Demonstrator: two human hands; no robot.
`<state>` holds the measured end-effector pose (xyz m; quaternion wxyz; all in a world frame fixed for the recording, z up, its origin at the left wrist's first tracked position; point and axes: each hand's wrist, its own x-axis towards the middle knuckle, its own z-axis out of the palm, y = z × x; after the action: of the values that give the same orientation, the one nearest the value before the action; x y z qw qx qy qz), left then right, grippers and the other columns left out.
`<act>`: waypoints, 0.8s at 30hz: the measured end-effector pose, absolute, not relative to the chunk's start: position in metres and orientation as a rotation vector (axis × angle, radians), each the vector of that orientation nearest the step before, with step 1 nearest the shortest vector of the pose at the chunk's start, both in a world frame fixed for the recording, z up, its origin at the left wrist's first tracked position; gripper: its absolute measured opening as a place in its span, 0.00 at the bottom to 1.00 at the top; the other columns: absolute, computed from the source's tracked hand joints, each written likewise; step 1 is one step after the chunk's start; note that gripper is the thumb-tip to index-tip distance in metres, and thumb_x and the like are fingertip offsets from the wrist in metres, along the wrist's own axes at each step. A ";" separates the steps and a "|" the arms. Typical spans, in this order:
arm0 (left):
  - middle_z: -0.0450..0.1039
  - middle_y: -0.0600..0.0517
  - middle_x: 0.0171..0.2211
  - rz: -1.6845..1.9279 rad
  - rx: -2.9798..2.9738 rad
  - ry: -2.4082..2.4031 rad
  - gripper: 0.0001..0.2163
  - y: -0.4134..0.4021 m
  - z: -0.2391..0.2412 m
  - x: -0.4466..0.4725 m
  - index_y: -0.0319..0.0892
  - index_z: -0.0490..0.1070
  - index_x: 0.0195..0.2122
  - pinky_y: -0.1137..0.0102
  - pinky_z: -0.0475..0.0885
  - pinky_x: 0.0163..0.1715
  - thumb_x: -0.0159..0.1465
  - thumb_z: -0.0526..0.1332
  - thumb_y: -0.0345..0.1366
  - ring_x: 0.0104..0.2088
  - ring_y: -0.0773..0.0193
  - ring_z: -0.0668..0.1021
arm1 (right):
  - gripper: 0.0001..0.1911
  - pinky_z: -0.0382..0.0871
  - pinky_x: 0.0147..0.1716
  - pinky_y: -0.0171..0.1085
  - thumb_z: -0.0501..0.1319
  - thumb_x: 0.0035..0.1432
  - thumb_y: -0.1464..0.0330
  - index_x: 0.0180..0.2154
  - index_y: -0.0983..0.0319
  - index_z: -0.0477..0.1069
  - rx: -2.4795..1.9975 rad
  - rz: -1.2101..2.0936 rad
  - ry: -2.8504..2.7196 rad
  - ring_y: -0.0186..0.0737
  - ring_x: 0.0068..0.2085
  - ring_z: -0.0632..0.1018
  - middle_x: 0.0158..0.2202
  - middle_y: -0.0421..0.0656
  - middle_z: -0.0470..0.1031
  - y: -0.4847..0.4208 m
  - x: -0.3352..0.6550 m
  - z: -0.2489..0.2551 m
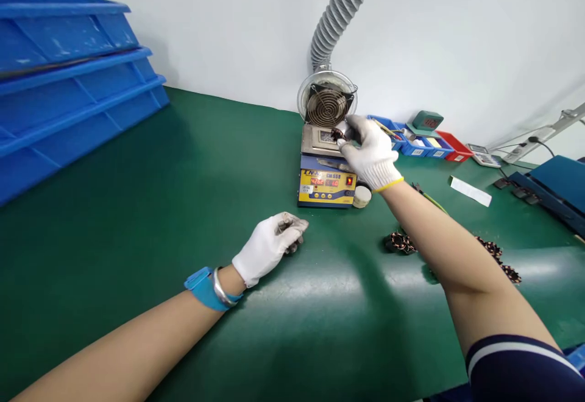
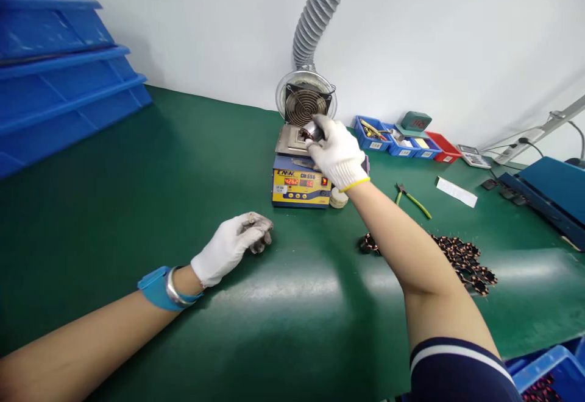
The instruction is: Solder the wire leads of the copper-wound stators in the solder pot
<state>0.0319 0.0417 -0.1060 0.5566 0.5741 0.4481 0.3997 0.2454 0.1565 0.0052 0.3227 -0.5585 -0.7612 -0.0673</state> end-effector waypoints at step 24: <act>0.77 0.46 0.36 0.880 1.563 1.074 0.18 0.043 -0.110 0.036 0.38 0.73 0.40 0.65 0.73 0.34 0.59 0.61 0.50 0.33 0.61 0.77 | 0.29 0.68 0.48 0.52 0.62 0.56 0.68 0.60 0.60 0.61 -1.687 -0.723 -2.419 0.56 0.51 0.71 0.52 0.52 0.68 0.213 0.226 0.029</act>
<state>0.0360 0.0435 -0.1096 0.5016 0.6467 0.4445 0.3641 0.2262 0.2135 0.0286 0.0527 -0.5547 -0.7956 -0.2378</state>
